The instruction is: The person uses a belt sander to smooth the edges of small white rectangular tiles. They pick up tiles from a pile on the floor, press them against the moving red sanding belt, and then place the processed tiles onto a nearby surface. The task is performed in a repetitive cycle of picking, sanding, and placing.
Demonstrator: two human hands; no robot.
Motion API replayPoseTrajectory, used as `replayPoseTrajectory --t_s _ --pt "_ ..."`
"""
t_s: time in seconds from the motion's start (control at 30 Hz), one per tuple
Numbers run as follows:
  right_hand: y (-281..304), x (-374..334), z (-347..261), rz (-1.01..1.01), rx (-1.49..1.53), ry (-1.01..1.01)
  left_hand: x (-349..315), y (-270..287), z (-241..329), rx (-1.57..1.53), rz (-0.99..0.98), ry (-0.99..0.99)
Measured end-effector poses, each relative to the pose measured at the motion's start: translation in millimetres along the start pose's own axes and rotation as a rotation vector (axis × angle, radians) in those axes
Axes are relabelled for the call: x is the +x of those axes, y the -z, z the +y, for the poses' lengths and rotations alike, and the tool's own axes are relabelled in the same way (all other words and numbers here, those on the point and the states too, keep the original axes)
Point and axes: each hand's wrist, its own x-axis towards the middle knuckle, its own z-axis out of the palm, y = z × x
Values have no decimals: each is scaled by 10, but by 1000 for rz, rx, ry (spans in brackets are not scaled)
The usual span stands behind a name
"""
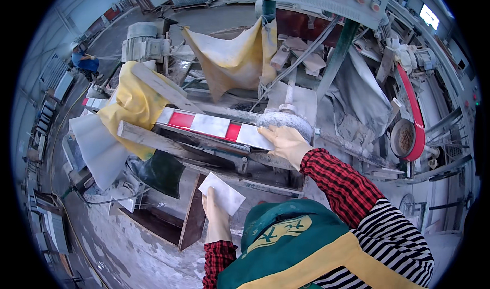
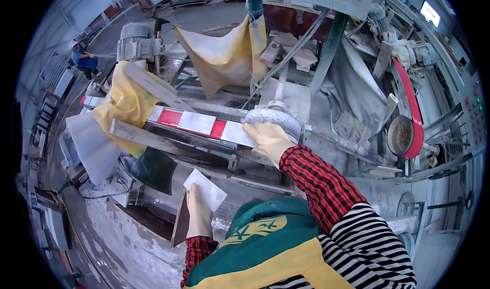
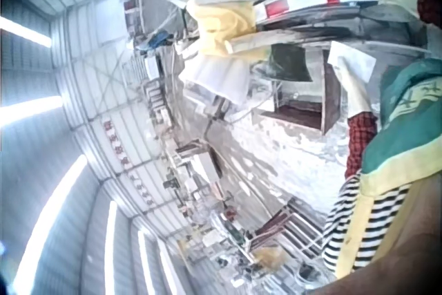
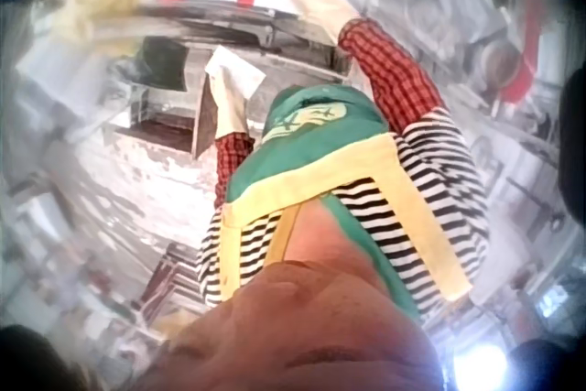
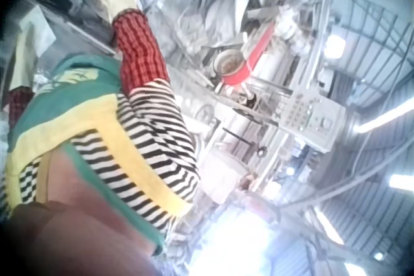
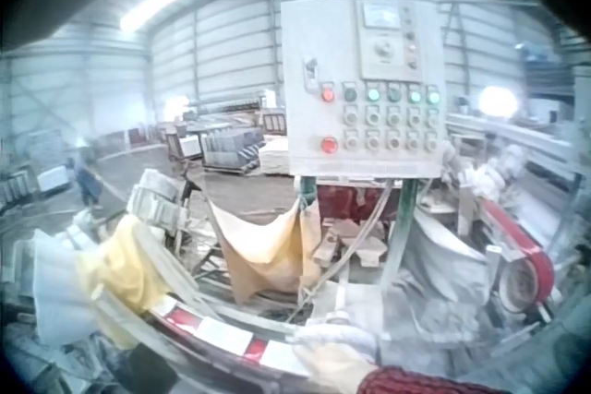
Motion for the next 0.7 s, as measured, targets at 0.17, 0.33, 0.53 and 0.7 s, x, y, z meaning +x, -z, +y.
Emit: replayPoseTrajectory --t_s 0.17,0.33,0.53,0.7 --pt "-46 -42 258 57 202 99 -150 -173 -256 -74 35 1" --pt "-192 -82 584 7 464 19 -313 -621 -621 -211 6 40" --pt "-190 -351 906 -137 742 -110 -734 -1514 -843 -293 -121 43" --pt "-237 -624 1066 -98 967 -21 -814 -2014 -1158 -318 -73 68"
